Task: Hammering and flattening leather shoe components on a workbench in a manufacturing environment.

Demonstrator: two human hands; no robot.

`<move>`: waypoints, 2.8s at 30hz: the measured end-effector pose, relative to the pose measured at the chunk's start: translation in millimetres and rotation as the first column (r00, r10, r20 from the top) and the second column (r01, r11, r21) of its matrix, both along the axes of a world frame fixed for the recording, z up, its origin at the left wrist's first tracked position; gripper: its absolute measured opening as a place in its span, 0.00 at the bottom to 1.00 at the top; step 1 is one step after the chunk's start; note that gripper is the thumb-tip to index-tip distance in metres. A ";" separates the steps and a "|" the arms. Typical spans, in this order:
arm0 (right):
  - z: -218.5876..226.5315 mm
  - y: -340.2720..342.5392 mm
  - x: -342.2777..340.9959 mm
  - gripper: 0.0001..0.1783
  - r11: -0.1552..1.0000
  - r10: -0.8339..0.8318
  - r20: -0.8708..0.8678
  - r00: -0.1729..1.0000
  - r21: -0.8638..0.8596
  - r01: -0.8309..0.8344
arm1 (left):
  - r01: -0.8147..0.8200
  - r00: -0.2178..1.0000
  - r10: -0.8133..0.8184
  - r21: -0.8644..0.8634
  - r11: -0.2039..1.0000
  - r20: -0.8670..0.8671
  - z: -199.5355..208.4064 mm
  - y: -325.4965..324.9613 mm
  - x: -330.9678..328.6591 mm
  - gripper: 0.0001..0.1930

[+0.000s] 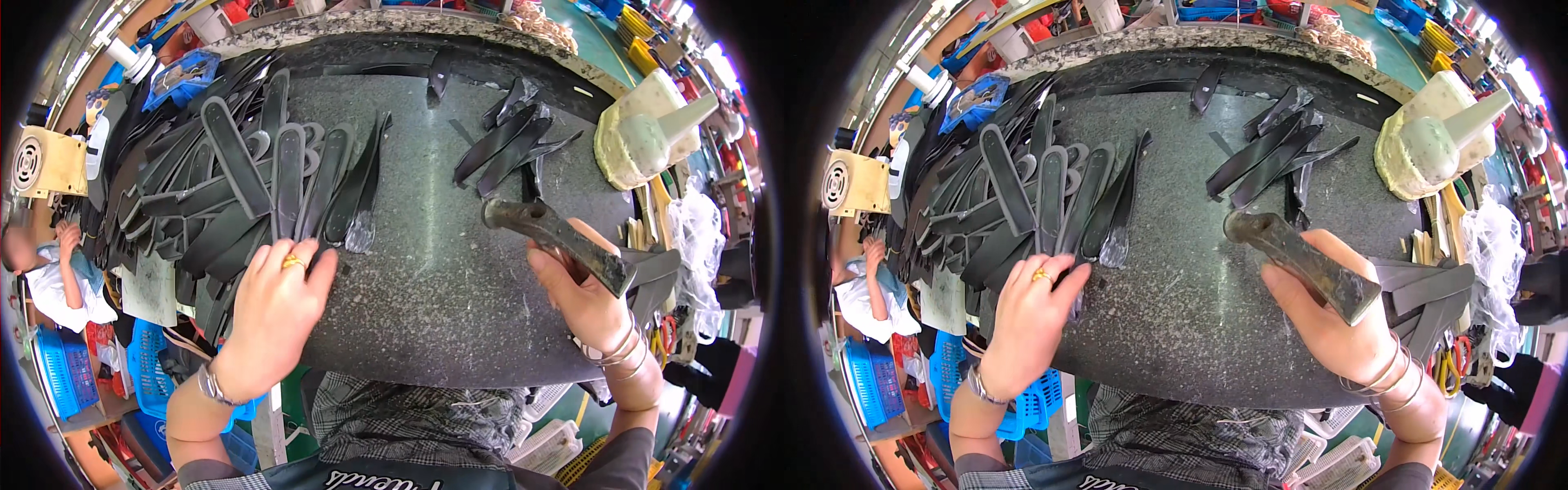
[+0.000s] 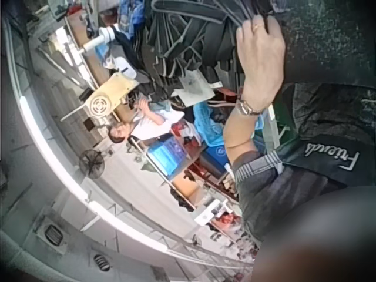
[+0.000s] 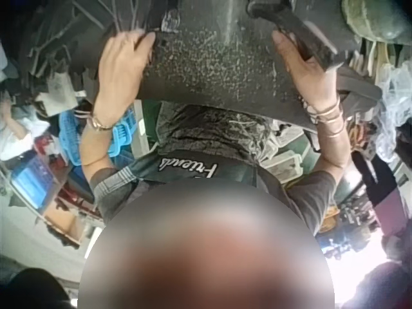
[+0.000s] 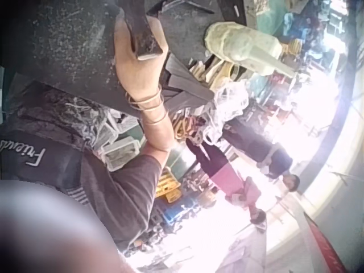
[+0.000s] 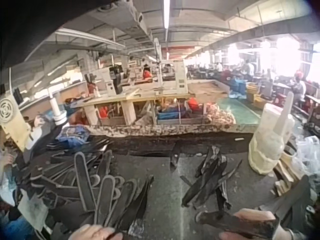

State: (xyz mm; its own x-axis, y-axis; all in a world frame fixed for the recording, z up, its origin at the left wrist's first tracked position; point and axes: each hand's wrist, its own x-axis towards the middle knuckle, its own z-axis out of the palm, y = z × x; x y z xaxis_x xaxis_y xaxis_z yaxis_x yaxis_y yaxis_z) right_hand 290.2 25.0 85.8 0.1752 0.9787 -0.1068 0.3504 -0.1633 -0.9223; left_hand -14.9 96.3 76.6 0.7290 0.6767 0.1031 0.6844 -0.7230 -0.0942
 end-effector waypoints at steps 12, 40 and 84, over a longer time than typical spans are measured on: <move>-2.1 -31.6 46.9 0.08 0.945 -0.321 -0.081 0.944 0.033 0.324 | -0.308 0.892 0.282 0.019 0.951 0.353 -10.1 179.0 170.3 0.19; 6.8 -122.8 51.5 0.13 0.911 -0.410 -0.126 0.903 -0.016 0.411 | 0.760 0.648 -0.660 -0.374 0.531 0.380 -47.4 2.7 143.8 0.21; 18.6 -33.0 35.7 0.13 0.848 0.530 0.551 0.644 -0.331 -0.415 | 0.210 0.903 -0.165 -0.073 0.975 0.397 -66.3 -67.3 112.4 0.20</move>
State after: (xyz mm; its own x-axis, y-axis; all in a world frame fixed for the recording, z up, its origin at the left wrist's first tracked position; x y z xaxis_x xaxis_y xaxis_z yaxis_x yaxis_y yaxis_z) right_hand 325.9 -8.0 104.4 -0.2243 0.9243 -0.3089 0.8861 0.0615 -0.4594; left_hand 97.6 29.0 10.3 0.7617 0.5550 0.3343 0.5012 -0.8317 0.2387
